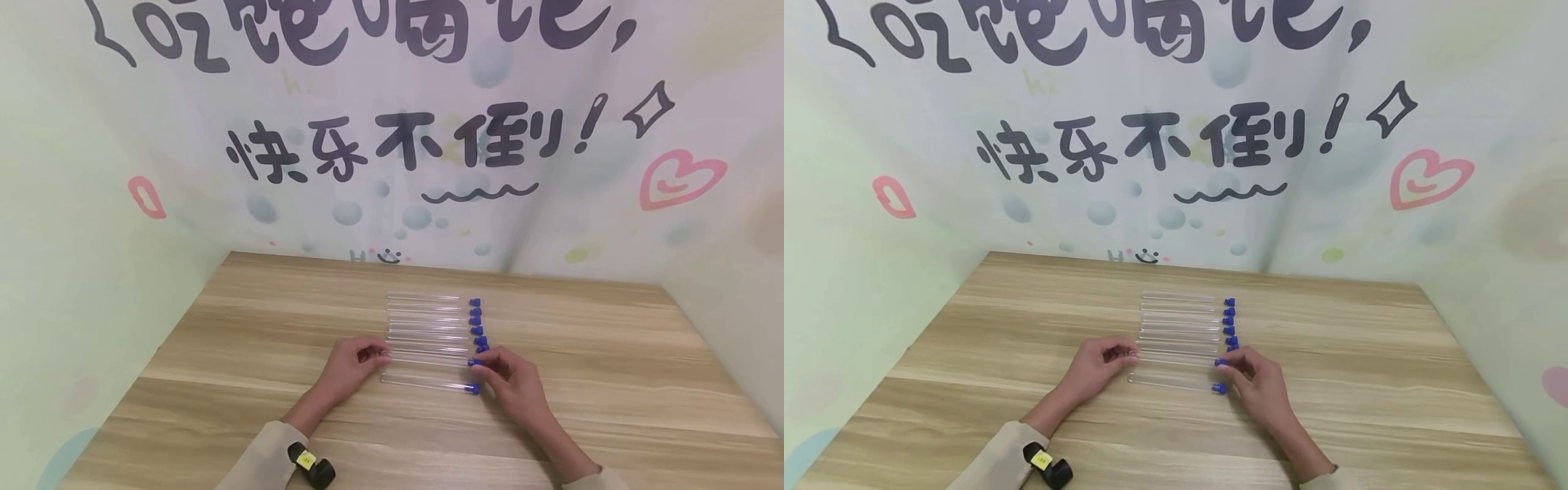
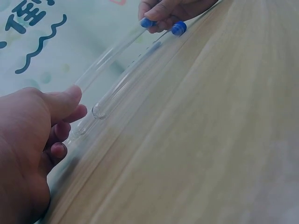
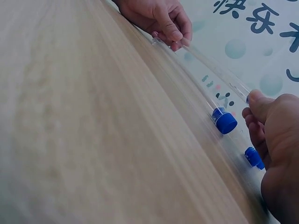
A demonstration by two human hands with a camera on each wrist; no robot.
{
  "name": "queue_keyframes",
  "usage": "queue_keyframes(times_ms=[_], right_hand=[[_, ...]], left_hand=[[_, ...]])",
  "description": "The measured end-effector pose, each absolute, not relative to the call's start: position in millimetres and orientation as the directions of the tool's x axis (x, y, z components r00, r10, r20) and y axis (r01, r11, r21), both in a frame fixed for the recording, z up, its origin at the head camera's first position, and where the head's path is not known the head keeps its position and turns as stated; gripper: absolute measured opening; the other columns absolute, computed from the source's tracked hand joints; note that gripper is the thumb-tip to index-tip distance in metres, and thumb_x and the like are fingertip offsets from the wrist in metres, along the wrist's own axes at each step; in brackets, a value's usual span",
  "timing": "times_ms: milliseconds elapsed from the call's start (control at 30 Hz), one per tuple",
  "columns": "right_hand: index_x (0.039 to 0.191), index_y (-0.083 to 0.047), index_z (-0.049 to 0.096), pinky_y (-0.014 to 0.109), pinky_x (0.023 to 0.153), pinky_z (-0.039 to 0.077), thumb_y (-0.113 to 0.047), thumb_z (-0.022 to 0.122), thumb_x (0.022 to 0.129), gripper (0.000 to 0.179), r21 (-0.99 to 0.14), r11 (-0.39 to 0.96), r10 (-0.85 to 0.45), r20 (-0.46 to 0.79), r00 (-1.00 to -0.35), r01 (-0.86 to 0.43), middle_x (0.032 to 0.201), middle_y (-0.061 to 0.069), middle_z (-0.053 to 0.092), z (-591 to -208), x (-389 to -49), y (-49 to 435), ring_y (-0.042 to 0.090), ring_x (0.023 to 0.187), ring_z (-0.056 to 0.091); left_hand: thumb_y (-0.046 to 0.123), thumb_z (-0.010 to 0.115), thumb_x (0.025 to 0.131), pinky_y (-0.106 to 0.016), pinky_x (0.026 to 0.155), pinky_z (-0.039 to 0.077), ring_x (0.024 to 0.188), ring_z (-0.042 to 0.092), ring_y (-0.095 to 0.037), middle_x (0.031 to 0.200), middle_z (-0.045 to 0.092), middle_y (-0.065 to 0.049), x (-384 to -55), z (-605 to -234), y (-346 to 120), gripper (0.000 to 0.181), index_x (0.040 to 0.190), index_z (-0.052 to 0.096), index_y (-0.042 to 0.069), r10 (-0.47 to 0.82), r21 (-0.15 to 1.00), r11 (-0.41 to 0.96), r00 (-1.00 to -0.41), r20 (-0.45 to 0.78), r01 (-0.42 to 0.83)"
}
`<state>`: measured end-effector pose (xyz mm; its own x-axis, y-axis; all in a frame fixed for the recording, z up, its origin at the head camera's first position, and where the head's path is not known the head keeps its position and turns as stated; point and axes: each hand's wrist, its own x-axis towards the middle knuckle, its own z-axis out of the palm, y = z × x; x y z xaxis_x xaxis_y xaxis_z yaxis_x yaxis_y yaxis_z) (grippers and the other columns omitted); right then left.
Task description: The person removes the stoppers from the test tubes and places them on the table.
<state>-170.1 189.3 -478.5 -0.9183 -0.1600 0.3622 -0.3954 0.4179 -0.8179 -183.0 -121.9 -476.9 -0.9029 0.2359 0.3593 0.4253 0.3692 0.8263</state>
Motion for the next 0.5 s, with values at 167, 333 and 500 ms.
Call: queue_keyframes(times_ms=[167, 333, 500], right_hand=[[0.096, -0.016, 0.068, 0.024, 0.072, 0.052, -0.007, 0.074, 0.082, 0.017, -0.811, 0.422, -0.175, 0.365, -0.914, -0.405, 0.088, -0.007, 0.066, -478.1, -169.3, 189.8, 0.012, 0.082, 0.064], [0.095, -0.016, 0.068, 0.024, 0.074, 0.052, -0.010, 0.074, 0.082, 0.015, -0.818, 0.420, -0.169, 0.356, -0.919, -0.394, 0.088, -0.007, 0.066, -478.0, -169.3, 189.6, 0.012, 0.083, 0.064], [0.097, -0.015, 0.068, 0.025, 0.076, 0.052, -0.013, 0.073, 0.084, 0.014, -0.820, 0.427, -0.158, 0.347, -0.924, -0.381, 0.090, -0.007, 0.067, -478.2, -169.3, 189.4, 0.012, 0.085, 0.065]], left_hand=[[0.014, 0.075, 0.083, -0.023, 0.058, 0.044, 0.067, 0.052, -0.008, 0.080, 0.065, 0.012, -183.1, -476.6, -121.9, 0.012, 0.094, 0.073, 0.014, 0.205, 0.832, 0.392, -0.919, 0.338, 0.394], [0.013, 0.075, 0.083, -0.023, 0.057, 0.043, 0.066, 0.051, -0.009, 0.079, 0.065, 0.012, -183.2, -476.7, -121.6, 0.011, 0.093, 0.073, 0.014, 0.199, 0.835, 0.391, -0.922, 0.333, 0.387], [0.012, 0.076, 0.082, -0.022, 0.055, 0.041, 0.064, 0.050, -0.008, 0.078, 0.064, 0.011, -183.7, -476.9, -121.3, 0.011, 0.092, 0.073, 0.013, 0.206, 0.834, 0.383, -0.916, 0.343, 0.398]])
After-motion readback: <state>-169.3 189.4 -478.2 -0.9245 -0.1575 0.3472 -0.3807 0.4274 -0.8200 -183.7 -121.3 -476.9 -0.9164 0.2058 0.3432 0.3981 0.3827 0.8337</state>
